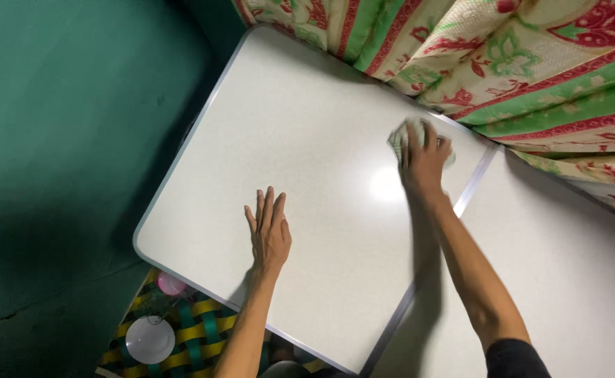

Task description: The person wipes the surface of a white folding table with a cloth, moving methodically across the tabletop. The camera is positioned overhead, showing both hands and the table surface throughout the clip.

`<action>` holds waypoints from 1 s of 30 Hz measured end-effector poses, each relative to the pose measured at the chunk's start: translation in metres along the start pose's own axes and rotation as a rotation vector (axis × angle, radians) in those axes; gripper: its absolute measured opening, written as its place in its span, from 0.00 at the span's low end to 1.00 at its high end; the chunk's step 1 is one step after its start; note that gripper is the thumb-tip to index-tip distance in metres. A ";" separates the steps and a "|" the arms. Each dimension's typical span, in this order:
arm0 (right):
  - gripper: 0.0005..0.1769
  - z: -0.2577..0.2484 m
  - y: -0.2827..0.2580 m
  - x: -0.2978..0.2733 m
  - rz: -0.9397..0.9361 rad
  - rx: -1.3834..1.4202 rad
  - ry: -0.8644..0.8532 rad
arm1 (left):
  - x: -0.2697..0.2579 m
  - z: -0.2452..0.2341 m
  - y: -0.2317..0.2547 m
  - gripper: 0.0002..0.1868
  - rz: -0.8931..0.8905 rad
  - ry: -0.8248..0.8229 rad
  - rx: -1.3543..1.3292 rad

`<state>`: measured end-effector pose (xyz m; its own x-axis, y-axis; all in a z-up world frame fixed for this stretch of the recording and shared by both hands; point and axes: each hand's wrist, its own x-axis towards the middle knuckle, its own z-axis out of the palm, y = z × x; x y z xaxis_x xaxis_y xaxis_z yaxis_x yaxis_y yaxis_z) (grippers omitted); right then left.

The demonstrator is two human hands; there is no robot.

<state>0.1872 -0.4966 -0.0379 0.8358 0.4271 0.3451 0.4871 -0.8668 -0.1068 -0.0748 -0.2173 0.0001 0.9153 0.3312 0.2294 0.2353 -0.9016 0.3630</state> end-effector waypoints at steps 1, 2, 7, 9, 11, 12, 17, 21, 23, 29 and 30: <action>0.25 0.004 -0.002 0.024 -0.020 0.024 0.045 | 0.000 0.000 -0.003 0.30 -0.006 -0.006 -0.055; 0.26 0.008 -0.005 0.047 -0.040 0.048 0.089 | 0.000 0.000 -0.006 0.31 -0.012 -0.012 -0.110; 0.23 0.058 -0.054 0.099 -0.114 0.103 0.081 | -0.003 0.000 -0.019 0.30 -0.113 0.023 -0.406; 0.23 0.061 -0.086 0.093 -0.160 0.061 0.078 | -0.004 -0.006 -0.028 0.31 -0.163 0.050 -0.547; 0.21 0.061 -0.122 0.075 -0.261 0.045 0.027 | -0.004 -0.010 -0.041 0.32 -0.155 0.079 -0.598; 0.21 0.053 -0.147 0.044 -0.255 0.034 0.025 | -0.010 -0.017 -0.046 0.32 -0.150 0.074 -0.608; 0.12 0.000 -0.282 -0.097 -0.355 0.514 -0.138 | -0.012 -0.054 -0.088 0.35 -0.093 0.081 -0.433; 0.15 -0.070 -0.320 -0.215 -0.631 0.473 -0.431 | -0.037 -0.074 -0.126 0.34 -0.067 0.019 -0.188; 0.26 -0.092 -0.331 -0.258 -0.654 0.580 -0.384 | -0.047 -0.086 -0.137 0.27 0.057 0.019 -0.036; 0.14 0.062 -0.249 -0.259 -0.233 0.074 -0.060 | -0.087 -0.104 -0.172 0.27 0.017 -0.044 0.104; 0.14 0.068 -0.222 -0.223 -0.232 0.076 -0.056 | -0.093 -0.109 -0.175 0.27 0.020 -0.041 0.107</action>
